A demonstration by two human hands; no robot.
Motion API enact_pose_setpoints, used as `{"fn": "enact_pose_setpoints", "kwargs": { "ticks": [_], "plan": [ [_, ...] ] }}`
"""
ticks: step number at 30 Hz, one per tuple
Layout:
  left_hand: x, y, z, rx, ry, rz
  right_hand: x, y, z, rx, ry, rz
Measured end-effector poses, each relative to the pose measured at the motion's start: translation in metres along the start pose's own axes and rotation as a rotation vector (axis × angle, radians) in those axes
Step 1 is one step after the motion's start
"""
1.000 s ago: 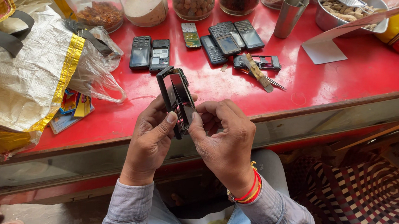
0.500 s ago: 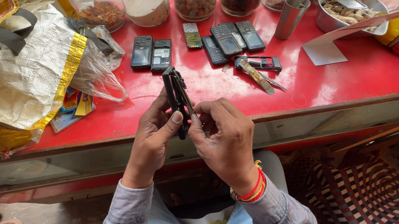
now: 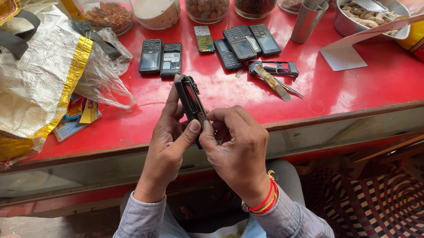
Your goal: The person disassembles a feature phone at a red workbench, prying off the cover, removing the keypad and screen, and using a screwdriver on the internal board. They handle several phone bodies and parts on the bench, then fit the cover back onto the phone and press it closed.
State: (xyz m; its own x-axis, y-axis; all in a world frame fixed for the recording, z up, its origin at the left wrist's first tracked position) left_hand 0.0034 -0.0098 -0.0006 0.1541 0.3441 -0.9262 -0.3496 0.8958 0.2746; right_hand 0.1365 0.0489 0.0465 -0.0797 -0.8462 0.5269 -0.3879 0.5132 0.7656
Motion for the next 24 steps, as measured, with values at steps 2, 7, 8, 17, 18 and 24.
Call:
{"fn": "enact_pose_setpoints", "kwargs": {
  "ticks": [2, 7, 8, 17, 18, 24],
  "plan": [
    [-0.001, 0.001, -0.001, 0.014, 0.030, 0.022, 0.000, 0.000, 0.000, 0.006, -0.013, -0.017],
    [-0.004, 0.006, -0.005, 0.035, 0.025, -0.028, -0.008, 0.002, 0.000, 0.097, 0.043, -0.015],
    [-0.005, 0.007, -0.007, 0.040, 0.044, -0.026, -0.011, 0.003, 0.000, 0.110, 0.086, 0.005],
    [-0.009, 0.019, -0.017, 0.063, 0.094, -0.174, -0.057, -0.002, 0.010, 0.219, 0.739, 0.410],
    [-0.010, 0.020, -0.017, 0.069, 0.078, -0.187, -0.062, -0.002, 0.010, 0.235, 0.806, 0.472],
    [-0.009, 0.029, -0.017, 0.038, 0.199, -0.244, -0.078, -0.007, 0.020, 0.204, 0.910, 0.635]
  ]
}}
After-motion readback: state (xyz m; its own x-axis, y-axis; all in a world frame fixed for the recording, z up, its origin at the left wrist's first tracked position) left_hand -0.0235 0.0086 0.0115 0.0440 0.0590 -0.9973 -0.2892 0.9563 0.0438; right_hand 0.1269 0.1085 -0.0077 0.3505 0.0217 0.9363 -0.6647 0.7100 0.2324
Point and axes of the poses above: each hand's wrist, its own y-axis towards the middle knuckle, its own z-axis out of the palm, x = y × z, the point moved 1 cm from there along y, towards the middle knuckle, and after that the axes turned 8 degrees about -z, right-handed, at the moved point
